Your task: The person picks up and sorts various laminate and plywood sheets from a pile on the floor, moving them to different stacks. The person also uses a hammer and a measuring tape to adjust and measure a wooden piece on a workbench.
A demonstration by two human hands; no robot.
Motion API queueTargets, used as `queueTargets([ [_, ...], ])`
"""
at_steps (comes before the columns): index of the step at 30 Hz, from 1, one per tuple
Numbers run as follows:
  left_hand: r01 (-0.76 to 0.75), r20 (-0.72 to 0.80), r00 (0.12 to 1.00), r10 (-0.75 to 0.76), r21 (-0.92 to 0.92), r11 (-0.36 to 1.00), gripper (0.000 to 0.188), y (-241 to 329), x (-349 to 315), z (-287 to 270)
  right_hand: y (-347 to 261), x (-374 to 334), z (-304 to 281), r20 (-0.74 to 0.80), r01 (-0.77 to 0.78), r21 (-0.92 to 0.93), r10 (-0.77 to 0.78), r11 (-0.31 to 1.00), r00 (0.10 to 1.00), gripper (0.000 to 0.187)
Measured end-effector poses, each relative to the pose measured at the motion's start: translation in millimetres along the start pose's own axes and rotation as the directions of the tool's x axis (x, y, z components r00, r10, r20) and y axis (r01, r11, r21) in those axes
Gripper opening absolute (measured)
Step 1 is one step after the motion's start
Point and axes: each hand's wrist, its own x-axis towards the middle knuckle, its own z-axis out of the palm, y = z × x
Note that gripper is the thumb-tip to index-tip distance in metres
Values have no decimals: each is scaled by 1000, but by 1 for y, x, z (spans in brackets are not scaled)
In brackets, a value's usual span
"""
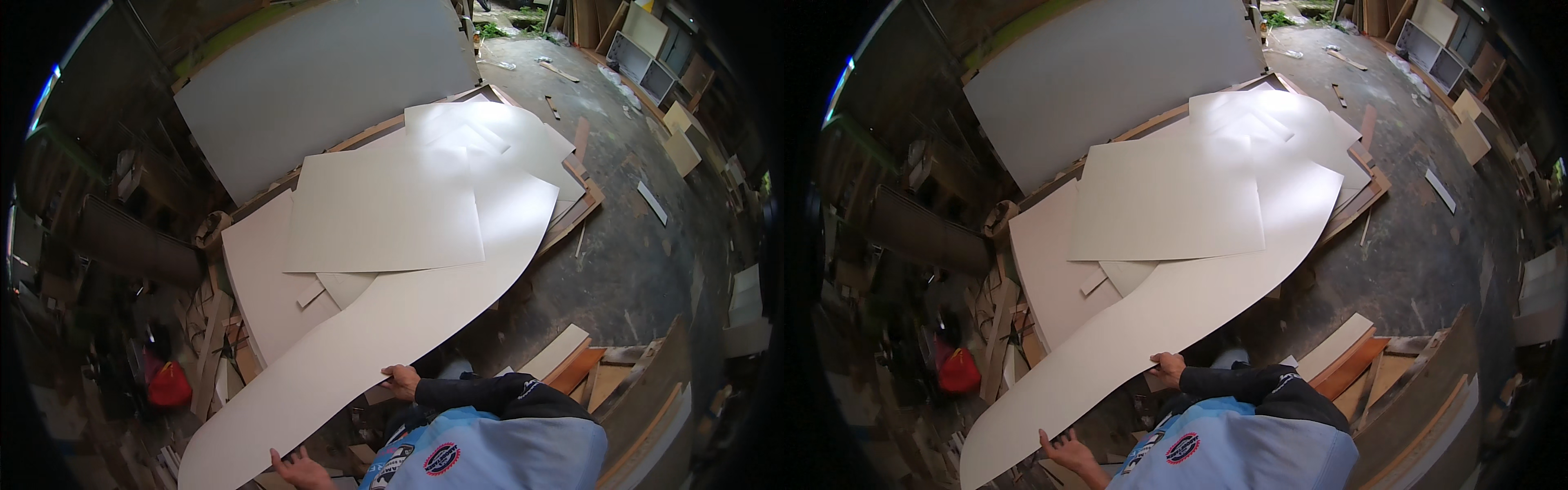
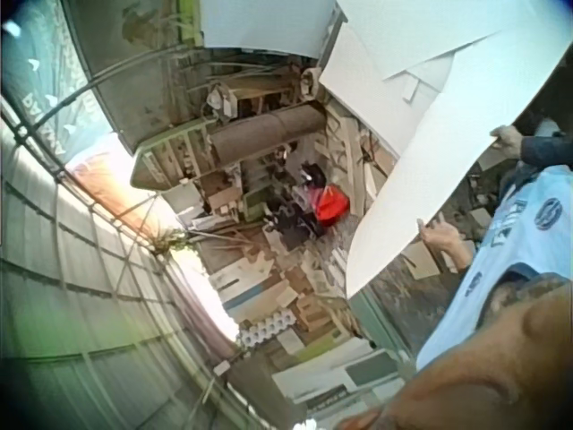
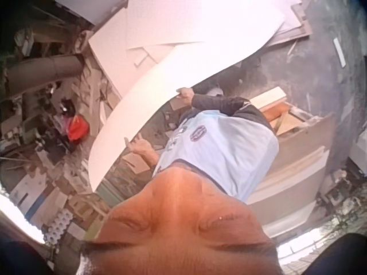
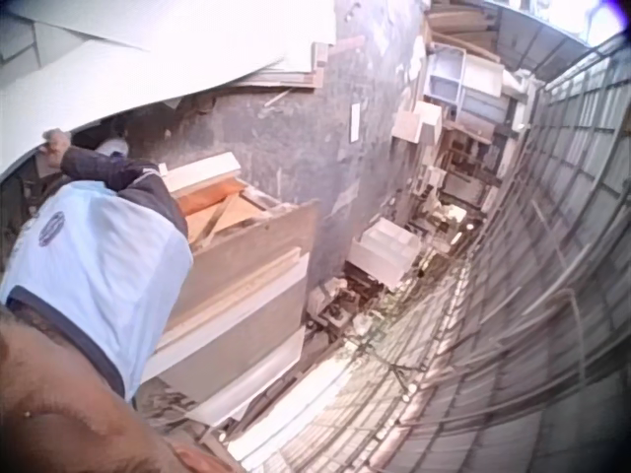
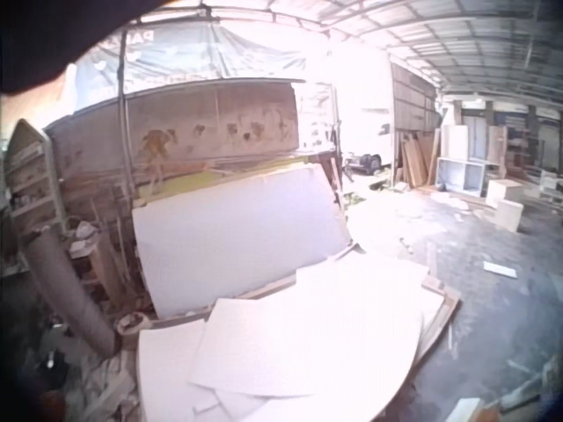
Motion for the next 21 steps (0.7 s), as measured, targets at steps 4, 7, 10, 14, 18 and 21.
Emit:
queueTargets([
  [4, 377, 202, 915, -349, -122, 918, 66, -75, -44, 38, 8, -21, 23, 155, -92, 98, 76, 991, 985, 22],
  [7, 323, 295, 912, -285, -88, 942, 59, -87, -33, 58, 5, -50, 43, 268, -166, 31, 152, 986, 951, 15],
  [10, 115, 143, 984, -106, -57, 992, 50, -93, 0, 59, 8, -61, 46, 366, -85, -53, 98, 995, 925, 15],
  [14, 119, 71, 990, -120, 18, 993, 44, -74, -18, 83, -25, -66, 27, 477, -218, 103, 144, 971, 867, 40],
  [18, 29, 139, 990, -17, -83, 996, 43, -32, -35, 99, -76, -62, -37, 286, 39, 575, -245, 817, 926, 63],
  [21, -33, 212, 976, 49, -77, 997, 43, 6, -59, 106, -125, -29, -125, -47, 294, 695, -366, 657, 929, 75],
])
